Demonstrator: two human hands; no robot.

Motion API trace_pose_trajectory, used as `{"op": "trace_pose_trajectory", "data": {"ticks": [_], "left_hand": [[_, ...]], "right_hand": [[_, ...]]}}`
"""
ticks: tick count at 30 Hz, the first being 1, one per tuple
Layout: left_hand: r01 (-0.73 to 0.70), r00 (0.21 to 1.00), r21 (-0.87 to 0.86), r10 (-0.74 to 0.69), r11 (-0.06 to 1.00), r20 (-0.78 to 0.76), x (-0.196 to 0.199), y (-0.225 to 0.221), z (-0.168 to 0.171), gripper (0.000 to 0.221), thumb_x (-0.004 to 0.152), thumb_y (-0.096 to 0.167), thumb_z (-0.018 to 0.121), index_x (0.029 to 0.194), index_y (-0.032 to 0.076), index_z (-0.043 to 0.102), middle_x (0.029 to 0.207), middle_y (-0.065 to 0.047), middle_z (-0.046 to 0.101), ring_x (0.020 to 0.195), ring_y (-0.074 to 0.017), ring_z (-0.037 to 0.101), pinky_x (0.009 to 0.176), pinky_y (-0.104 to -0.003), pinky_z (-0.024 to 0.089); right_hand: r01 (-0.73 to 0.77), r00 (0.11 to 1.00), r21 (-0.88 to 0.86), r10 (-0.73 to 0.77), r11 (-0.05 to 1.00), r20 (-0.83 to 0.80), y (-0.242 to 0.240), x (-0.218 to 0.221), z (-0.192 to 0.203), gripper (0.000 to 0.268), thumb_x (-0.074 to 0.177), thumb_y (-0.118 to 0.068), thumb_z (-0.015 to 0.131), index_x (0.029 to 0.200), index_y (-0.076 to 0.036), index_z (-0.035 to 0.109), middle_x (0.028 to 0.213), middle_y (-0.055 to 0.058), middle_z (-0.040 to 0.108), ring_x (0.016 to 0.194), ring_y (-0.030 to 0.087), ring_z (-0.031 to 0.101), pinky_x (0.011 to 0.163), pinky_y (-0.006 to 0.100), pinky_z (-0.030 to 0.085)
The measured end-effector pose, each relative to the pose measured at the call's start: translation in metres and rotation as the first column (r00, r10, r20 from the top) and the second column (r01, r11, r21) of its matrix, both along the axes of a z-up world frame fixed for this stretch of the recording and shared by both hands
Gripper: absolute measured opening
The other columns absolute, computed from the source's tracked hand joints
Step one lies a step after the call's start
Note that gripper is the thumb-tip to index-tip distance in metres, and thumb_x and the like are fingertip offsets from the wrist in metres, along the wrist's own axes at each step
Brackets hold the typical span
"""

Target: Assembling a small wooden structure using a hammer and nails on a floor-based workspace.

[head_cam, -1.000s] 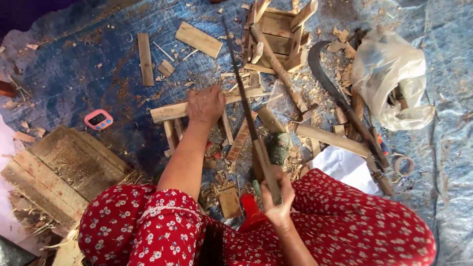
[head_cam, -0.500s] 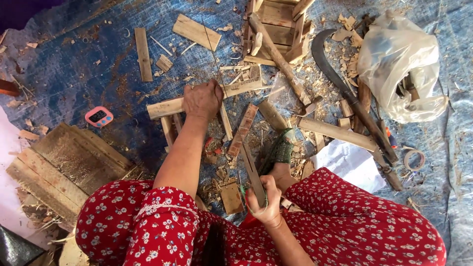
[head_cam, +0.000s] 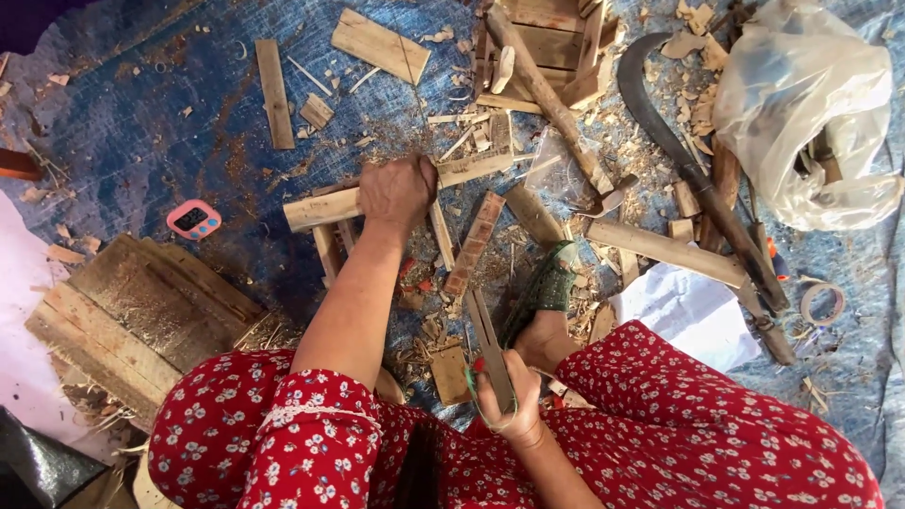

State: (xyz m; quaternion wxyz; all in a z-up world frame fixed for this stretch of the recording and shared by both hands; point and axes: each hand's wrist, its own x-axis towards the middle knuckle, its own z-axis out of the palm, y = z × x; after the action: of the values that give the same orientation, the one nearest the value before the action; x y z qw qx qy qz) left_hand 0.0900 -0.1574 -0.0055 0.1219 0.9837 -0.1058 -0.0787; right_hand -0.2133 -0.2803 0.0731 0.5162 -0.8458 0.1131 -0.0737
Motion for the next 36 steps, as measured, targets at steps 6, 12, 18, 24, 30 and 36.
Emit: {"op": "trace_pose_trajectory", "data": {"ticks": [6,12,18,24,30,36], "left_hand": [[-0.018,1.0,0.003,0.018,1.0,0.003,-0.001,-0.001,-0.002,0.047,0.105,0.035,0.043,0.072,0.016,0.07,0.048,-0.006,0.059,0.04,-0.0271,0.048,0.056,-0.042,0.049],[0.008,0.999,0.078,-0.011,0.997,0.043,-0.004,0.001,-0.008,0.043,0.105,0.035,0.041,0.082,0.017,0.073,0.049,-0.004,0.062,0.036,-0.0243,0.047,0.061,-0.04,0.05],[-0.01,1.0,0.085,0.01,0.996,0.0,0.001,0.001,-0.006,0.047,0.11,0.037,0.04,0.075,0.024,0.069,0.047,0.002,0.051,0.037,-0.0169,0.041,0.075,-0.039,0.051],[-0.003,0.999,0.087,0.0,0.996,0.033,-0.002,0.004,-0.008,0.045,0.108,0.035,0.041,0.08,0.02,0.073,0.05,-0.003,0.062,0.037,-0.0224,0.051,0.081,-0.041,0.052],[-0.005,0.998,0.085,0.0,0.996,0.057,0.0,0.01,-0.017,0.051,0.112,0.037,0.042,0.072,0.021,0.069,0.044,0.005,0.048,0.032,-0.0152,0.032,0.051,-0.033,0.043],[-0.018,0.987,0.056,0.009,0.998,0.157,0.0,0.003,-0.015,0.044,0.106,0.029,0.048,0.074,0.018,0.076,0.046,-0.002,0.06,0.029,-0.0182,0.043,0.039,-0.033,0.043]], "right_hand": [[0.005,1.0,0.108,-0.002,0.994,-0.027,-0.005,0.003,0.011,0.014,0.083,-0.015,0.061,0.091,-0.005,0.067,0.068,0.0,0.064,0.046,0.01,0.051,0.043,0.022,0.045],[-0.026,0.999,0.051,0.024,0.998,0.035,-0.006,-0.001,0.012,0.009,0.081,-0.011,0.061,0.085,-0.004,0.064,0.064,0.0,0.059,0.041,0.009,0.045,0.036,0.023,0.04],[-0.033,0.998,0.019,0.032,0.999,0.053,-0.006,-0.002,0.014,0.011,0.083,-0.015,0.061,0.086,-0.004,0.063,0.059,-0.002,0.061,0.038,0.009,0.047,0.035,0.023,0.042],[-0.042,0.999,0.042,0.041,0.998,0.034,-0.008,-0.01,0.006,0.012,0.084,-0.016,0.06,0.083,-0.004,0.061,0.059,-0.002,0.059,0.038,0.009,0.046,0.033,0.024,0.041],[-0.09,0.985,0.088,0.075,0.992,0.157,0.008,0.01,-0.023,0.007,0.082,-0.008,0.055,0.077,-0.003,0.057,0.057,0.001,0.058,0.037,0.009,0.051,0.028,0.022,0.041],[-0.102,0.981,0.11,0.081,0.989,0.179,-0.005,0.019,-0.007,0.007,0.083,-0.003,0.056,0.078,-0.006,0.052,0.055,0.0,0.058,0.034,0.008,0.05,0.026,0.02,0.043]]}}
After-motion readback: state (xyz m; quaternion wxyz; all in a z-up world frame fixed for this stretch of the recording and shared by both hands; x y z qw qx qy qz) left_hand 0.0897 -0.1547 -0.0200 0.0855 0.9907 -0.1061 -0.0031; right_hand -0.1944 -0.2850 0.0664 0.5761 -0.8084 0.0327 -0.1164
